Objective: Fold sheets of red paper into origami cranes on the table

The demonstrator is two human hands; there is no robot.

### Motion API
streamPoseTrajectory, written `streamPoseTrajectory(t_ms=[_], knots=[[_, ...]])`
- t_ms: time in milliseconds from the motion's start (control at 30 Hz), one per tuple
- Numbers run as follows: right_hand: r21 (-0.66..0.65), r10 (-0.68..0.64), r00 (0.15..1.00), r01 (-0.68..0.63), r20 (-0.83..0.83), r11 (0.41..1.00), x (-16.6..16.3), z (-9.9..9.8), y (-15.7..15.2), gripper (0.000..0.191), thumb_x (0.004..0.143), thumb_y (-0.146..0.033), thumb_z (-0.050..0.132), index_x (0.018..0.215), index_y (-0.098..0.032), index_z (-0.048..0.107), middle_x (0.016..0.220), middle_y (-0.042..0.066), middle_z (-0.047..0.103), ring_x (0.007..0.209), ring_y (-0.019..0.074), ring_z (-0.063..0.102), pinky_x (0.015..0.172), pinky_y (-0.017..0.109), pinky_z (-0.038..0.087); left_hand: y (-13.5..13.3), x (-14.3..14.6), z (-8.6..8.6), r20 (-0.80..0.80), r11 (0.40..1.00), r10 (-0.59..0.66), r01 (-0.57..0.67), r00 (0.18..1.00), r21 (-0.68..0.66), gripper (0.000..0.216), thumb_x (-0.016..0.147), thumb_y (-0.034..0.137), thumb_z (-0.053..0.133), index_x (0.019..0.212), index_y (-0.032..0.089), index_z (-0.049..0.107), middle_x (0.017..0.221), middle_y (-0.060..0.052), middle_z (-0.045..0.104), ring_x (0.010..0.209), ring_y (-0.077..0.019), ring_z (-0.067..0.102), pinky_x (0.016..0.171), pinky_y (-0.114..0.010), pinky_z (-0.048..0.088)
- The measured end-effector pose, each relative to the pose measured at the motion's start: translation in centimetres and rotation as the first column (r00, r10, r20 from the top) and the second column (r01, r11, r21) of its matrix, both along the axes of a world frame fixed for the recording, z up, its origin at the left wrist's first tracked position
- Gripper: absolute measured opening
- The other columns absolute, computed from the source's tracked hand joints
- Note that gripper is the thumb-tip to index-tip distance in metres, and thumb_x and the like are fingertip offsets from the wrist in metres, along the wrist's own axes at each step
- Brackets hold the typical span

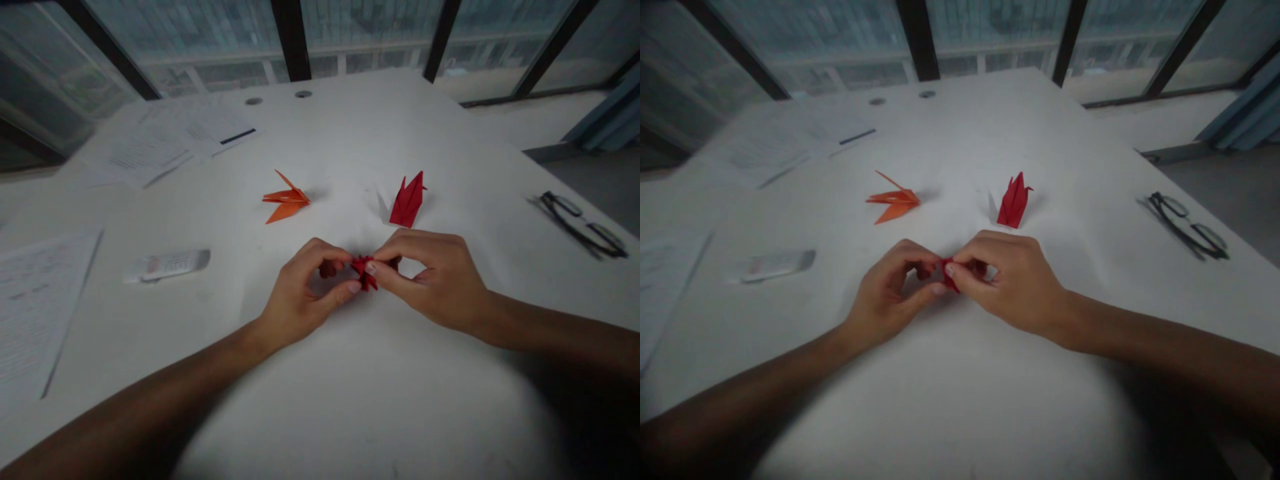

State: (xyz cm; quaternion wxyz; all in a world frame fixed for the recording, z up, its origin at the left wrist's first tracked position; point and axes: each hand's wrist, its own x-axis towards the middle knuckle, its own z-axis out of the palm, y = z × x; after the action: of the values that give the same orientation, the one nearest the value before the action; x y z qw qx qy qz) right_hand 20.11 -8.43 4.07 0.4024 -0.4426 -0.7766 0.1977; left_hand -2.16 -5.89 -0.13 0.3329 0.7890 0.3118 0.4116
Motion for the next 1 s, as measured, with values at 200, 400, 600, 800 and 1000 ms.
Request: streamPoseTrajectory(t_ms=[200,400,600,800,1000], knots=[[-0.016,0.044,0.999,-0.044,-0.007,0.999,-0.2,-0.5,-0.4,0.007,0.090,-0.017,0.072,0.084,-0.019,0.074,0.074,-0.002,0.072,0.064,0.0104,0.064,0.060,0.023,0.047,-0.4,0.2,0.6,-0.077,0.988,0.029,-0.017,0.997,0.153,0.025,0.087,0.011,0.070,0.111,0.019,0.068,0.094,-0.004,0.070,0.081,-0.0145,0.060,0.068,-0.026,0.049],[-0.245,-0.056,0.986,0.016,-0.156,0.969,-0.4,-0.9,-0.2,0.011,0.089,-0.021,0.071,0.078,-0.021,0.074,0.071,-0.002,0.071,0.064,0.0115,0.064,0.053,0.022,0.044,-0.2,-0.2,0.2,-0.151,0.995,0.060,-0.048,0.987,0.084,0.004,0.093,0.016,0.065,0.096,0.019,0.067,0.085,-0.001,0.067,0.074,-0.0127,0.059,0.064,-0.024,0.045],[-0.364,-0.283,0.838,0.110,-0.466,0.925,0.4,-2.7,2.1,0.019,0.091,-0.035,0.070,0.080,-0.020,0.068,0.060,-0.004,0.062,0.052,0.0110,0.056,0.053,0.026,0.042,1.8,-0.5,0.0,0.018,0.937,0.290,-0.279,0.957,-0.212,0.013,0.099,0.029,0.057,0.098,0.019,0.064,0.089,-0.003,0.068,0.081,-0.0165,0.062,0.067,-0.027,0.047],[-0.549,-0.321,0.809,-0.003,-0.493,0.836,0.3,-4.4,3.0,0.022,0.087,-0.037,0.070,0.073,-0.021,0.064,0.062,-0.004,0.062,0.053,0.0114,0.056,0.055,0.029,0.038,3.0,-1.0,-0.6,0.133,0.907,0.345,-0.293,0.929,-0.304,0.009,0.096,0.027,0.059,0.096,0.019,0.062,0.075,0.000,0.060,0.081,-0.0176,0.060,0.066,-0.026,0.046],[-0.600,-0.312,0.829,-0.035,-0.464,0.799,0.4,-4.7,2.9,0.025,0.088,-0.038,0.066,0.069,-0.021,0.060,0.056,-0.004,0.061,0.054,0.0118,0.051,0.059,0.029,0.036,3.1,-1.3,-0.4,0.108,0.902,0.384,-0.347,0.917,-0.259,0.011,0.096,0.028,0.058,0.091,0.018,0.063,0.090,-0.003,0.066,0.082,-0.0165,0.060,0.069,-0.027,0.048]])
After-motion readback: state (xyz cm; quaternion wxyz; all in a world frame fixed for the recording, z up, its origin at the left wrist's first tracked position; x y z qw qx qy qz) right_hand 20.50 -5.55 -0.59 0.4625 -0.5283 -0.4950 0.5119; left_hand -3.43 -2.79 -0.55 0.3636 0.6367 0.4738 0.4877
